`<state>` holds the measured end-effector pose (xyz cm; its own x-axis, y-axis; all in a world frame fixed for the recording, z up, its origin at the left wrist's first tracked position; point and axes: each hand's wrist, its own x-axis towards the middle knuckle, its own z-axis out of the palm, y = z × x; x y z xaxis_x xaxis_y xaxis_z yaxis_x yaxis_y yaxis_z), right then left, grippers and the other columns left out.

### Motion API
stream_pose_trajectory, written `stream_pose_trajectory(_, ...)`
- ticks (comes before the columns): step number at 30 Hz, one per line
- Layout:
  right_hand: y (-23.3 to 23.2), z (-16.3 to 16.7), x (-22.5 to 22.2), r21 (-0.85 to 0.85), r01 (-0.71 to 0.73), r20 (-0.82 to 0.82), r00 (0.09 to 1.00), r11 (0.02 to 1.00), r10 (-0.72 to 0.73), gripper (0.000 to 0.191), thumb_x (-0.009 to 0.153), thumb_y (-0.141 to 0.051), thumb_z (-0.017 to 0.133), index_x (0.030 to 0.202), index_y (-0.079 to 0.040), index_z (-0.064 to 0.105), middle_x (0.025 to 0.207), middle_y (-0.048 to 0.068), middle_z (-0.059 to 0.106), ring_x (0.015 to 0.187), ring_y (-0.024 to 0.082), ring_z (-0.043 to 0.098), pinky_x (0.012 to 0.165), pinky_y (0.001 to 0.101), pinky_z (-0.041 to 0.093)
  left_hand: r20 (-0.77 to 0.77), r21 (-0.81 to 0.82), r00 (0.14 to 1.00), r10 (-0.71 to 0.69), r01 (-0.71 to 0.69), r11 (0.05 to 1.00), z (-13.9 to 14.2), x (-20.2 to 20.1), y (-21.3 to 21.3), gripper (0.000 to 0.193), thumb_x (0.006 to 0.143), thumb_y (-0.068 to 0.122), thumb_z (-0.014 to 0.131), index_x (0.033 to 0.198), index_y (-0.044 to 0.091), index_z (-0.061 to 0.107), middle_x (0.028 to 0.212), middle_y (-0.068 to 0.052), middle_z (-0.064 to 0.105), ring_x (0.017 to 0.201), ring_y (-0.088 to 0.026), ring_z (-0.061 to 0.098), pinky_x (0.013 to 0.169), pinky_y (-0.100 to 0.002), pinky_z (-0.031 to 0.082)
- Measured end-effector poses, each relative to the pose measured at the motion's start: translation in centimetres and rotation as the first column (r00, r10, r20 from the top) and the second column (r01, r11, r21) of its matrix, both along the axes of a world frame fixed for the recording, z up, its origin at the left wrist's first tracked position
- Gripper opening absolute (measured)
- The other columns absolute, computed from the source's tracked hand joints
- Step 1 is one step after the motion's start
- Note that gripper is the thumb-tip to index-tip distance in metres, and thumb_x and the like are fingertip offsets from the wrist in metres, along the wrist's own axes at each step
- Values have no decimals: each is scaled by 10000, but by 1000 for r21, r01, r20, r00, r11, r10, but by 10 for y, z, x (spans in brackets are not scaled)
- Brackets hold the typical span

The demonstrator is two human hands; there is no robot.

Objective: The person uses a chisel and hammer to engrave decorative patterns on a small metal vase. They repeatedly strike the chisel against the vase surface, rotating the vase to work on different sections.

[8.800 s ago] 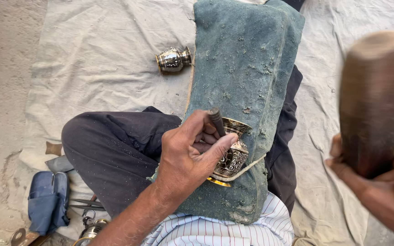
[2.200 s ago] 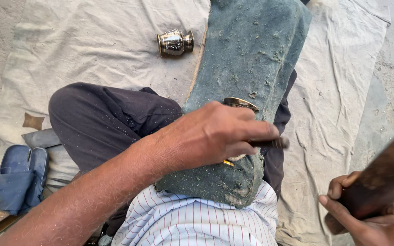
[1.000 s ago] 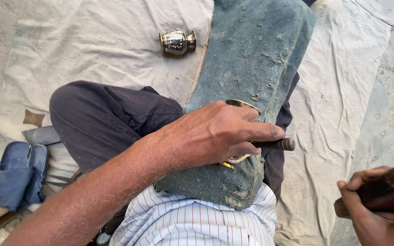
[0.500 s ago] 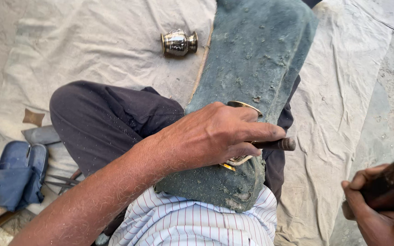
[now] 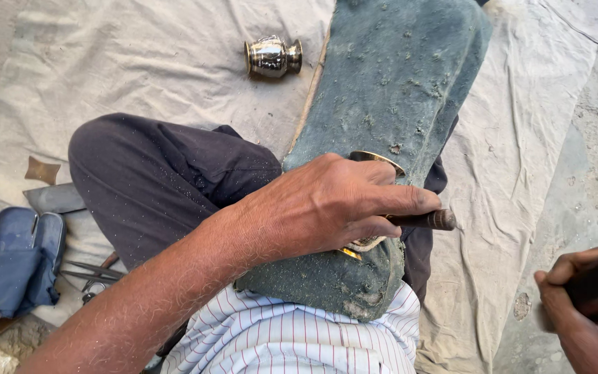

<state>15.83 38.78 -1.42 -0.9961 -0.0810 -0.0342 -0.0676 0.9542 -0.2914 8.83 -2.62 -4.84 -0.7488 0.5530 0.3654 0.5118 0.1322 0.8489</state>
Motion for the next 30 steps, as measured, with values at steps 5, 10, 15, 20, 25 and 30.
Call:
stream_pose_trajectory(5,18,-3,3,78,62,3,998,995,-62,177,890,63,778,918,3,613,726,84,623,633,160,637,609,306,543,5,13,1000,-1,1,1000,-4,1,1,515,887,237,795,1373,221,624,824,-17,595,694,-152,640,579,-345,556)
stream_pose_trajectory(10,16,2,-3,15,219,174,960,976,-219,188,1008,50,733,926,14,568,623,144,576,473,219,602,481,353,517,4,41,1000,9,-9,999,-7,1,1,528,892,241,784,1390,221,613,849,-9,602,711,-146,644,617,-331,581)
stream_pose_trajectory(15,11,0,1,-56,209,139,970,976,-200,117,996,39,687,1017,26,573,736,145,606,584,201,647,583,325,536,-30,55,999,23,-22,998,-9,2,-2,512,927,239,782,1407,217,608,843,-26,587,744,-167,643,639,-348,574)
stream_pose_trajectory(20,26,-6,5,66,204,109,972,977,-210,124,970,54,698,1046,27,604,840,154,631,715,201,681,705,319,580,9,48,1000,15,-16,999,-10,2,-1,530,900,246,789,1399,232,611,838,-21,601,708,-163,641,618,-350,567)
stream_pose_trajectory(25,52,-18,0,161,128,142,978,979,-151,149,955,91,711,1053,24,621,830,150,637,695,207,682,689,309,577,-14,49,1000,19,-18,999,-11,2,-4,521,905,237,793,1394,238,614,856,-28,607,718,-176,643,646,-361,573)
stream_pose_trajectory(30,45,-10,3,101,114,90,988,988,-123,120,984,89,711,991,3,627,760,149,625,592,229,679,612,307,565,-24,52,999,25,-24,998,-11,2,-6,507,914,233,789,1391,233,615,858,-33,604,742,-183,652,657,-369,568)
